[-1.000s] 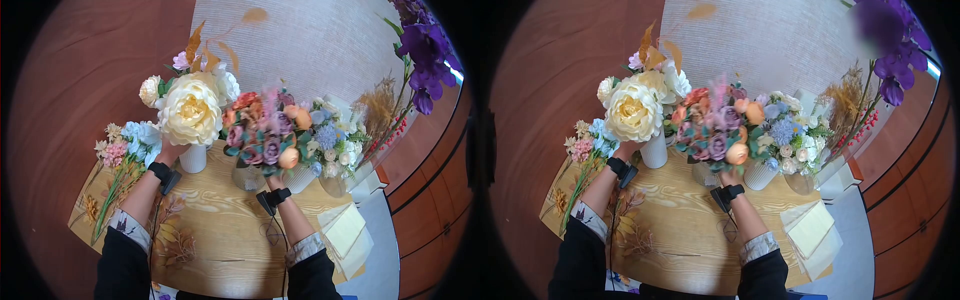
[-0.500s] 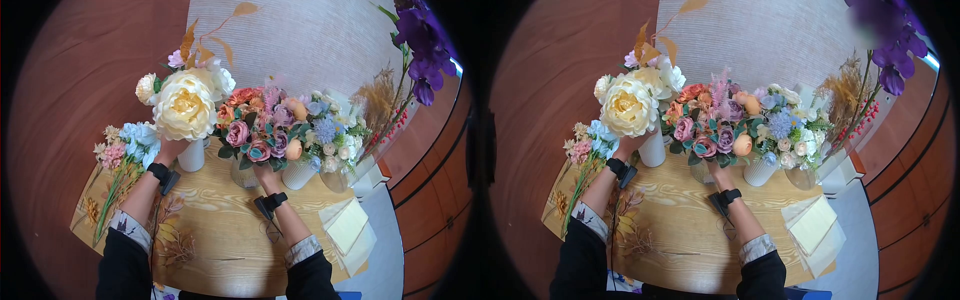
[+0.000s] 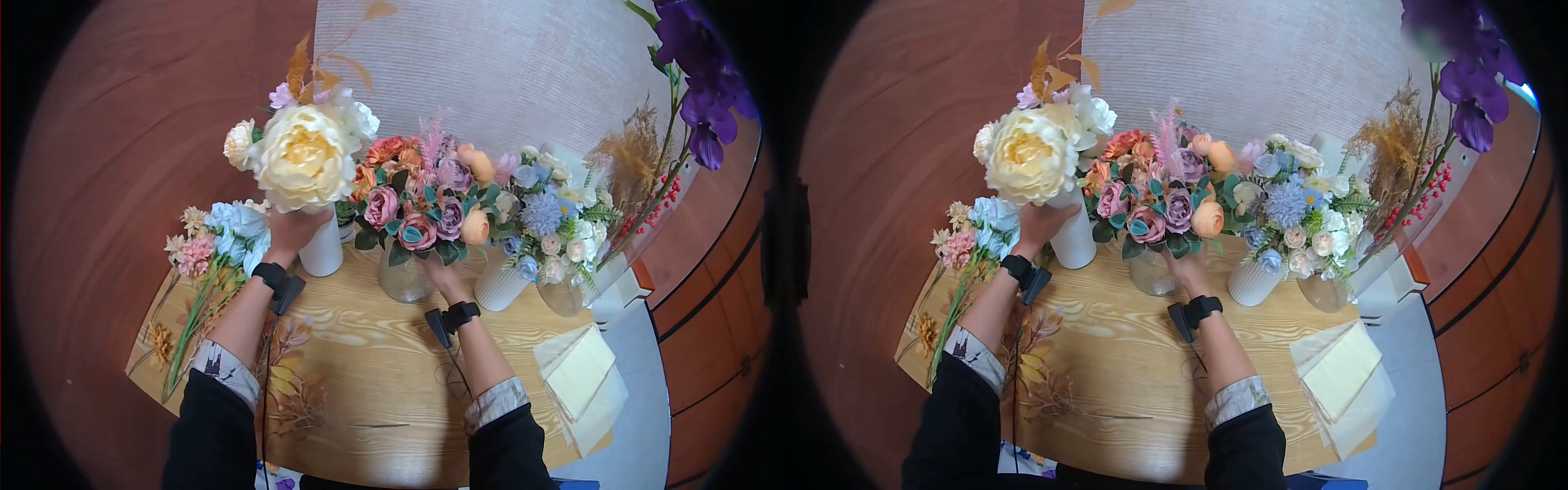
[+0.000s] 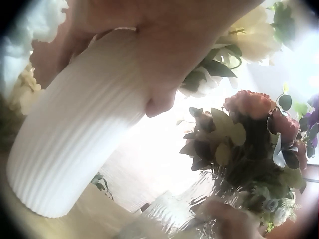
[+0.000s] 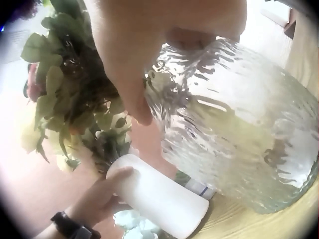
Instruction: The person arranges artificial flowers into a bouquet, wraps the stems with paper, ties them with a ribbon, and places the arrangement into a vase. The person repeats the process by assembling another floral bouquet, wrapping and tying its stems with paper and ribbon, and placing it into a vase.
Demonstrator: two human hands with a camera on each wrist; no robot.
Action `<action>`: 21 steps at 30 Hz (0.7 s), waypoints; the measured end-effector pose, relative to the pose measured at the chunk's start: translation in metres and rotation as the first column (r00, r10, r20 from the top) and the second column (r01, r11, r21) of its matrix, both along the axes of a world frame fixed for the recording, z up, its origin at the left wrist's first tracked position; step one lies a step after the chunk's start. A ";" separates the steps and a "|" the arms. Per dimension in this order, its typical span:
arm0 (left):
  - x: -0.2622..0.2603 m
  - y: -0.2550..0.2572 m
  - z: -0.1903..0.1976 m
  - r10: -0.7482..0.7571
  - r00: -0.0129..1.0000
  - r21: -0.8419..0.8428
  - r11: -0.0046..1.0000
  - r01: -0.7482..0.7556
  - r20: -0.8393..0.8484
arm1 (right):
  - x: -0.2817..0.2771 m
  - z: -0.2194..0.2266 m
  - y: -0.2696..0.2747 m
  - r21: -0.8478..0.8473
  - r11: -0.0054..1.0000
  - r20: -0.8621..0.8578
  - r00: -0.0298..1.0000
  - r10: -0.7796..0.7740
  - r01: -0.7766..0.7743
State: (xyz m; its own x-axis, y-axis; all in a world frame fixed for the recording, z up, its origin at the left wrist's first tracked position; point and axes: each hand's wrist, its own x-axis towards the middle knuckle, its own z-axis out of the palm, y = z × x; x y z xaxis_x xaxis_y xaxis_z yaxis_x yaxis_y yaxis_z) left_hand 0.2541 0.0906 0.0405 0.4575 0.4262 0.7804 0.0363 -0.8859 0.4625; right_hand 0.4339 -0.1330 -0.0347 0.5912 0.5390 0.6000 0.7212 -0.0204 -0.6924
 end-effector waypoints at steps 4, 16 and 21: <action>0.007 0.014 -0.013 -0.016 0.999 0.012 1.000 0.016 -0.032 | -0.032 0.045 -0.012 0.072 0.997 0.037 0.999 -0.040 0.037; 0.014 0.025 -0.029 0.087 0.994 0.171 0.983 -0.074 -0.068 | -0.023 0.052 0.001 0.347 0.916 -0.050 0.979 -0.197 0.201; 0.015 0.023 -0.029 -0.013 1.000 -0.077 0.997 0.013 0.011 | -0.022 0.055 0.000 0.361 0.902 0.117 0.948 -0.295 0.236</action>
